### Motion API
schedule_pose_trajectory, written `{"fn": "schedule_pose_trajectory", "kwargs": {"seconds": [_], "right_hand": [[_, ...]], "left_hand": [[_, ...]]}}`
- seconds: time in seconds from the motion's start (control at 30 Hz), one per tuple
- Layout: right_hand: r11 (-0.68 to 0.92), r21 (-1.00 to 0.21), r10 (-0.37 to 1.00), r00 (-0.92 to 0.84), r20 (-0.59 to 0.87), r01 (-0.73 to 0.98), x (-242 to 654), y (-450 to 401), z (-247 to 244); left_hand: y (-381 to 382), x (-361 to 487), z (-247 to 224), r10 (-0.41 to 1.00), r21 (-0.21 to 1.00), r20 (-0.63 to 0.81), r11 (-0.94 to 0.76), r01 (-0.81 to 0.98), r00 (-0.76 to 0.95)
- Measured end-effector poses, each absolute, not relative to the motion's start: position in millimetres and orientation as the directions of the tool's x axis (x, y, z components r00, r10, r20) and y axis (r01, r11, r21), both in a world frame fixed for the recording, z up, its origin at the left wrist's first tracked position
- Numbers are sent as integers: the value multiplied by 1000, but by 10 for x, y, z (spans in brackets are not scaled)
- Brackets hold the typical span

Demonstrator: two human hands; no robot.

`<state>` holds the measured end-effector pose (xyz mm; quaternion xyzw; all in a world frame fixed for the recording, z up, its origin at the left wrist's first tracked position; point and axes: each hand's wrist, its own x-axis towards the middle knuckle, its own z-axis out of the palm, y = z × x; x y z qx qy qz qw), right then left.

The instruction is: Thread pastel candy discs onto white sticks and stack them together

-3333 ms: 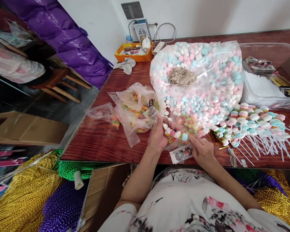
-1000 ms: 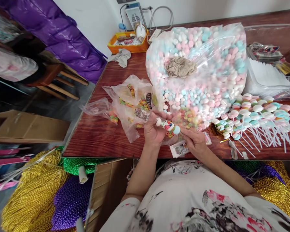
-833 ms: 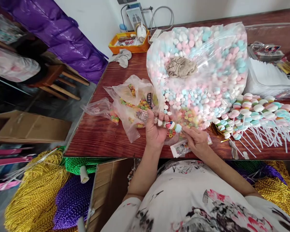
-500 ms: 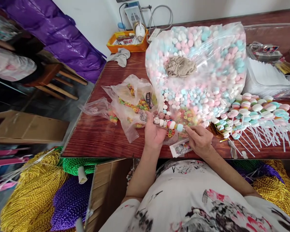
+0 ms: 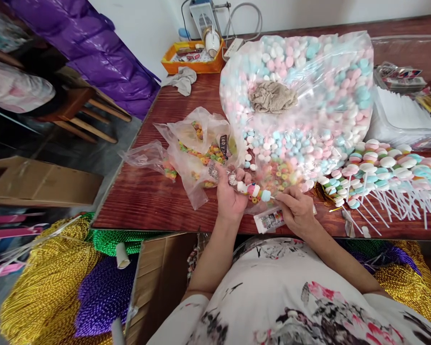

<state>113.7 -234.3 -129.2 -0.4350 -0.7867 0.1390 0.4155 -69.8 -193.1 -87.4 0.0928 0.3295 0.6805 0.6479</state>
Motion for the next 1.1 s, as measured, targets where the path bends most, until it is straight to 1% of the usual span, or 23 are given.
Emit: {"fn": "schedule_pose_trajectory", "kwargs": {"seconds": [0.1,0.27,0.37,0.4,0.43,0.53,0.6,0.67,0.73,0.8,0.83,0.87,0.93,1.0,1.03,1.1], "right_hand": [[594,-600,801,-320,507,537,1081,-2378,-1234],[620,-558,777,-330,536,552,958,-2404,-1206],[648,-496,753,-388,531,578,946,-2387,-1198],[647,-501,756,-398,519,575,957,-2379,-1196],[634,-530,770,-397,500,563,974,-2371,-1195],[532,-701,844,-367,392,474,1025,-2358,-1199],[457,-790,876,-362,319,408,1037,-2359,-1206],[401,-842,894,-354,274,361,1024,-2367,-1212],[378,-858,904,-340,260,349,995,-2381,-1217],[422,-814,892,-343,295,398,963,-2397,-1223],[476,-757,872,-354,339,447,949,-2404,-1228],[538,-674,841,-371,393,505,941,-2408,-1234],[646,-464,756,-419,504,607,944,-2402,-1247],[692,-289,679,-460,572,662,975,-2377,-1257],[693,-239,660,-465,589,680,999,-2360,-1260],[670,-213,660,-440,609,711,1047,-2323,-1263]], "left_hand": [[-1980,-626,-872,953,590,-267,47,-806,-140],[-2014,-535,-857,948,605,-307,128,-786,-82],[-1999,-552,-854,956,598,-266,63,-799,-124],[-1992,-572,-852,957,597,-258,49,-801,-133],[-1987,-594,-850,956,597,-260,50,-801,-134],[-1984,-649,-845,948,599,-295,83,-797,-123],[-1995,-658,-845,945,593,-304,86,-801,-123],[-2014,-644,-851,948,593,-300,96,-799,-109],[-2038,-617,-866,956,607,-280,103,-788,-91],[-2060,-594,-890,966,627,-241,82,-775,-93],[-2068,-589,-905,971,640,-220,69,-766,-97],[-2073,-589,-921,974,657,-202,60,-751,-98],[-2075,-606,-953,977,699,-196,74,-711,-90],[-2068,-641,-979,971,716,-220,95,-692,-95],[-2063,-660,-986,966,710,-238,102,-697,-102],[-2053,-690,-987,956,672,-272,106,-733,-111]]}}
